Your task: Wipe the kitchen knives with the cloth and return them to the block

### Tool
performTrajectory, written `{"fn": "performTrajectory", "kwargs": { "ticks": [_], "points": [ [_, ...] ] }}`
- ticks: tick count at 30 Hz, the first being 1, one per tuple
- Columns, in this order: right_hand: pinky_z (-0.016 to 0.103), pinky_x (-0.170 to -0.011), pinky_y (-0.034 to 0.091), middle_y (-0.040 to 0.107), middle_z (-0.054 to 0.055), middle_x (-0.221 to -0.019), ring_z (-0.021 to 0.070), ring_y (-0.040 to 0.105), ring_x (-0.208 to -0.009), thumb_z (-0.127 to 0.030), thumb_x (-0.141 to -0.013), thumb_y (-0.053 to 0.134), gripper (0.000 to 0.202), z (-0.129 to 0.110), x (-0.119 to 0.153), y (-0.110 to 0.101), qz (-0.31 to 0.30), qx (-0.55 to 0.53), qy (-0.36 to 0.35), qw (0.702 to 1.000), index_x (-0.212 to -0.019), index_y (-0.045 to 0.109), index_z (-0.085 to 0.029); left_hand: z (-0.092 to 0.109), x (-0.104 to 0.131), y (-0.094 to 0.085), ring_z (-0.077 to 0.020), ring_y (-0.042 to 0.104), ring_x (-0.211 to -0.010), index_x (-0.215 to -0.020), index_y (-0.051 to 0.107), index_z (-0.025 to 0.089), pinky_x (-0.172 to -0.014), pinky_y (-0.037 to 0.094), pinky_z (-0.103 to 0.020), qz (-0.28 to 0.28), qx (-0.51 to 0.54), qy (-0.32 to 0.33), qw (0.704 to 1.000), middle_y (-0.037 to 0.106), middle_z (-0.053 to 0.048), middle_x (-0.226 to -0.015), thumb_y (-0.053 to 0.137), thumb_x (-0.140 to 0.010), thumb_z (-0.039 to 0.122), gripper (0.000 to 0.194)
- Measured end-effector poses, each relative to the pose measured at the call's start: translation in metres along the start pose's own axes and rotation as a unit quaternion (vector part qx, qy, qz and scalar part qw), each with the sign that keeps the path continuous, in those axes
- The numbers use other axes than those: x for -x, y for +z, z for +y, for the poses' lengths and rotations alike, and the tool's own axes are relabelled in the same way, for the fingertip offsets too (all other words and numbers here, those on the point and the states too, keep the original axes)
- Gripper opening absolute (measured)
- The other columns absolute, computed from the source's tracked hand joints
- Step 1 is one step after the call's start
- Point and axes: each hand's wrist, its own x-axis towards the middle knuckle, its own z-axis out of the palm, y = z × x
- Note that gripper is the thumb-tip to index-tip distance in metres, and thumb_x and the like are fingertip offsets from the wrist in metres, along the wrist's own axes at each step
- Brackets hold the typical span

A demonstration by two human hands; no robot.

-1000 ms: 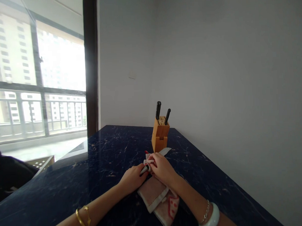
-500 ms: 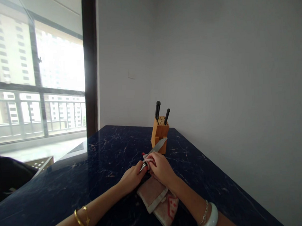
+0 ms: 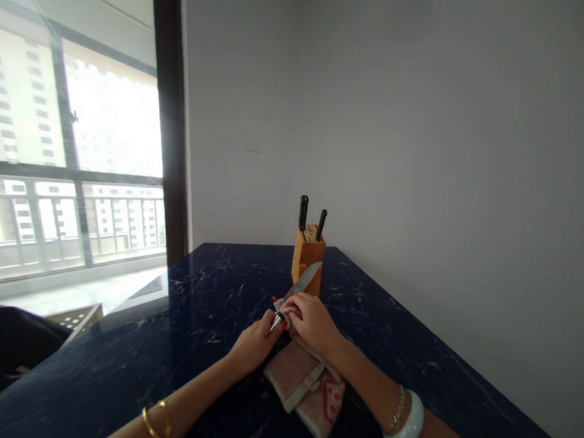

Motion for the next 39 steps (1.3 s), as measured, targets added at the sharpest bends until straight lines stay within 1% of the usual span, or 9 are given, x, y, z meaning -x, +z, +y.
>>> {"fn": "performTrajectory", "kwargs": {
  "ticks": [3,7,11,16,20,26,31,36,39],
  "points": [
    [0.025,-0.075,0.034,0.06,0.001,-0.085,0.0145,0.053,-0.085,-0.014,-0.078,0.051,0.01,-0.001,-0.001,-0.001,-0.01,0.006,0.009,1.0,-0.08,0.058,-0.02,-0.001,-0.001,0.001,-0.0144,0.056,-0.062,-0.082,0.042,0.023,-0.054,0.035,-0.021,-0.002,0.023,0.0,1.0,0.059,0.003,-0.07,0.032,-0.085,0.049,0.029],
    [0.025,-0.074,0.033,0.06,0.001,-0.085,0.0139,0.052,-0.084,-0.014,-0.078,0.051,0.009,-0.004,0.001,-0.001,0.009,0.002,-0.004,1.0,-0.08,0.058,-0.02,0.0,0.0,0.001,-0.012,0.052,-0.051,-0.083,0.042,0.022,-0.05,0.035,-0.02,-0.004,0.052,0.01,0.999,0.055,0.006,-0.059,0.032,-0.084,0.05,0.03],
    [0.025,-0.075,0.032,0.06,0.0,-0.086,0.0132,0.051,-0.084,-0.013,-0.08,0.049,0.012,-0.005,0.002,0.0,0.023,-0.002,-0.021,1.0,-0.082,0.058,-0.02,-0.002,0.0,0.002,-0.0108,0.048,-0.043,-0.087,0.043,0.022,-0.045,0.034,-0.02,-0.014,0.102,0.015,0.995,0.053,0.007,-0.054,0.036,-0.081,0.054,0.033],
    [0.024,-0.074,0.032,0.06,-0.001,-0.083,0.013,0.052,-0.081,-0.013,-0.077,0.052,0.01,0.0,0.001,0.001,0.01,0.004,-0.007,1.0,-0.079,0.058,-0.02,-0.007,-0.003,0.006,-0.01,0.043,-0.037,-0.083,0.04,0.021,-0.036,0.032,-0.02,-0.022,0.149,0.007,0.989,0.05,0.008,-0.051,0.037,-0.079,0.058,0.037],
    [0.025,-0.073,0.032,0.06,0.0,-0.081,0.0135,0.052,-0.08,-0.013,-0.076,0.052,0.01,0.001,0.001,0.001,0.004,0.012,0.007,1.0,-0.078,0.059,-0.02,-0.009,-0.005,0.007,-0.0099,0.043,-0.04,-0.083,0.04,0.021,-0.039,0.032,-0.02,-0.007,0.153,0.012,0.988,0.046,0.009,-0.052,0.036,-0.08,0.058,0.037],
    [0.025,-0.074,0.032,0.061,0.0,-0.085,0.0136,0.052,-0.083,-0.013,-0.077,0.051,0.011,-0.001,0.001,0.001,0.012,0.004,-0.004,1.0,-0.081,0.059,-0.02,-0.009,-0.005,0.004,-0.0131,0.049,-0.067,-0.082,0.045,0.02,-0.059,0.036,-0.022,0.01,0.14,0.038,0.989,0.053,0.004,-0.07,0.044,-0.078,0.053,0.033],
    [0.024,-0.072,0.032,0.06,-0.001,-0.081,0.0133,0.052,-0.08,-0.013,-0.076,0.052,0.01,0.001,0.001,0.0,-0.003,0.022,0.011,1.0,-0.079,0.059,-0.02,-0.011,-0.006,0.006,-0.011,0.045,-0.055,-0.082,0.042,0.02,-0.052,0.034,-0.021,0.012,0.137,0.031,0.99,0.049,0.007,-0.063,0.037,-0.081,0.054,0.034],
    [0.024,-0.075,0.032,0.06,0.0,-0.087,0.0131,0.052,-0.085,-0.013,-0.078,0.05,0.011,0.0,0.002,0.0,0.01,0.002,-0.019,1.0,-0.082,0.058,-0.021,-0.011,-0.006,0.006,-0.0132,0.049,-0.069,-0.084,0.044,0.02,-0.062,0.036,-0.023,0.012,0.128,0.044,0.991,0.053,0.005,-0.072,0.042,-0.08,0.051,0.032],
    [0.024,-0.074,0.033,0.06,0.0,-0.084,0.0129,0.052,-0.082,-0.012,-0.077,0.051,0.011,0.003,0.001,0.0,-0.005,0.014,-0.008,1.0,-0.08,0.057,-0.02,-0.012,-0.007,0.006,-0.0129,0.049,-0.065,-0.083,0.044,0.02,-0.06,0.035,-0.023,0.012,0.124,0.042,0.991,0.053,0.005,-0.071,0.04,-0.081,0.051,0.032]
  ]
}}
